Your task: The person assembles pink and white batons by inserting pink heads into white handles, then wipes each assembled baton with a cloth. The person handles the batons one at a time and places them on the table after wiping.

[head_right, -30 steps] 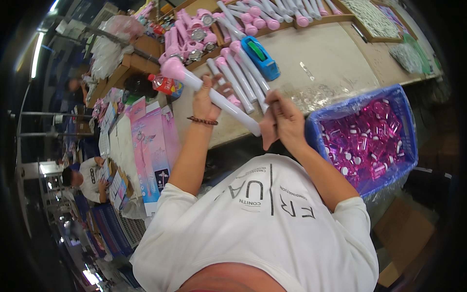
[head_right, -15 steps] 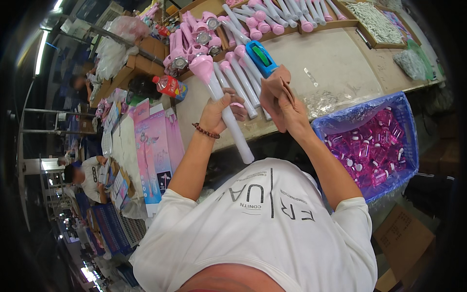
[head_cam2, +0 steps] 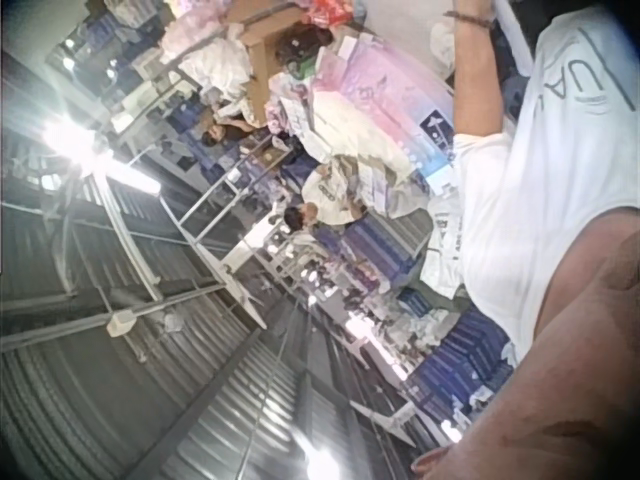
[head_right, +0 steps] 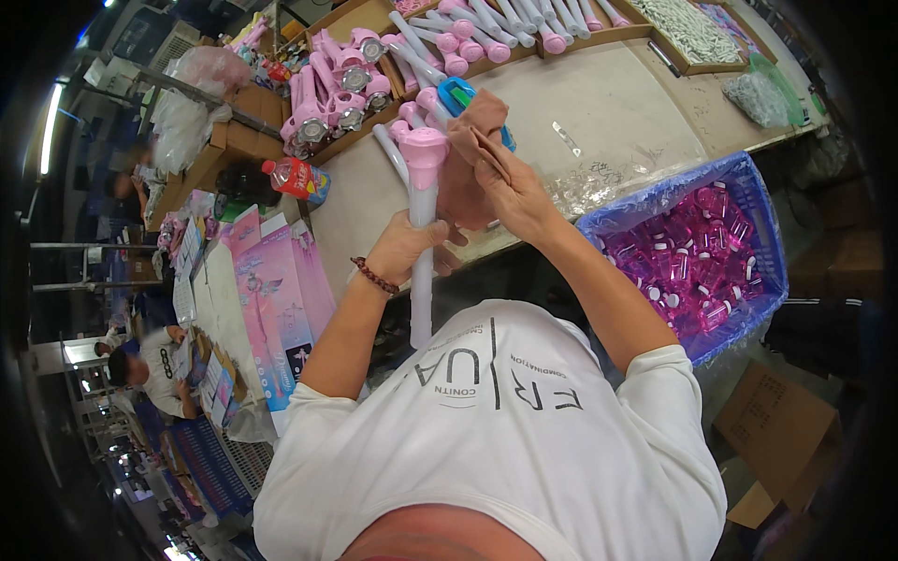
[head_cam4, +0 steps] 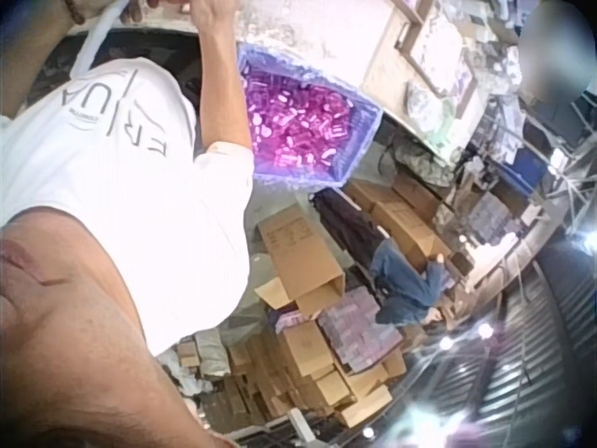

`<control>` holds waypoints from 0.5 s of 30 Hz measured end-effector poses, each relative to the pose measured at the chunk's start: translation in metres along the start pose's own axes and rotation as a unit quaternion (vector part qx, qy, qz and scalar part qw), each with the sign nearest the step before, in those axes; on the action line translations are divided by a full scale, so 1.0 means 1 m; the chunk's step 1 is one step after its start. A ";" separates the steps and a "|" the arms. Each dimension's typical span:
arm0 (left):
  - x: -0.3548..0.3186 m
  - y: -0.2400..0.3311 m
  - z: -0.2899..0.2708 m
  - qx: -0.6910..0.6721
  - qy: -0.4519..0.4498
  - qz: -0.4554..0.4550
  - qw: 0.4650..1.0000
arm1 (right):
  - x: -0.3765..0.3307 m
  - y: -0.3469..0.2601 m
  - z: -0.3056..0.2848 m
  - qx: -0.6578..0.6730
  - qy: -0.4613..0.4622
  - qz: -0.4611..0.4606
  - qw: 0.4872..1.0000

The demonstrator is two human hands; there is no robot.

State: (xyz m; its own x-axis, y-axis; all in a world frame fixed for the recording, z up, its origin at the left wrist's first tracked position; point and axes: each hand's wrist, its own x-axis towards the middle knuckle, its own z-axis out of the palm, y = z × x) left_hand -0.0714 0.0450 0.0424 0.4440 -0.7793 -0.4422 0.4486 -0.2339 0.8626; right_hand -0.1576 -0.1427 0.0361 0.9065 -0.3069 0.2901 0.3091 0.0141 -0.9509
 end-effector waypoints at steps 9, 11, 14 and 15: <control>-0.008 0.004 -0.006 -0.061 -0.178 -0.065 0.980 | 0.010 0.015 -0.004 -0.052 -0.086 -0.094 0.991; -0.012 0.007 -0.005 -0.075 -0.218 -0.067 0.971 | 0.012 0.016 -0.009 -0.058 -0.091 -0.097 0.989; -0.018 0.012 -0.004 -0.098 -0.245 -0.071 0.962 | 0.010 0.020 -0.013 -0.036 -0.042 -0.018 0.998; -0.019 0.013 -0.004 -0.118 -0.253 -0.067 0.958 | 0.009 0.022 -0.013 0.012 -0.026 0.036 0.999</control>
State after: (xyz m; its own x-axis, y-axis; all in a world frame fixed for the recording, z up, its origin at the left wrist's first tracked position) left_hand -0.0711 0.0589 0.0615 -0.0359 -0.9473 -0.3184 0.6640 -0.2607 0.7008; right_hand -0.1470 -0.1578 0.0165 0.9402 -0.2539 0.2271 0.2492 0.0580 -0.9667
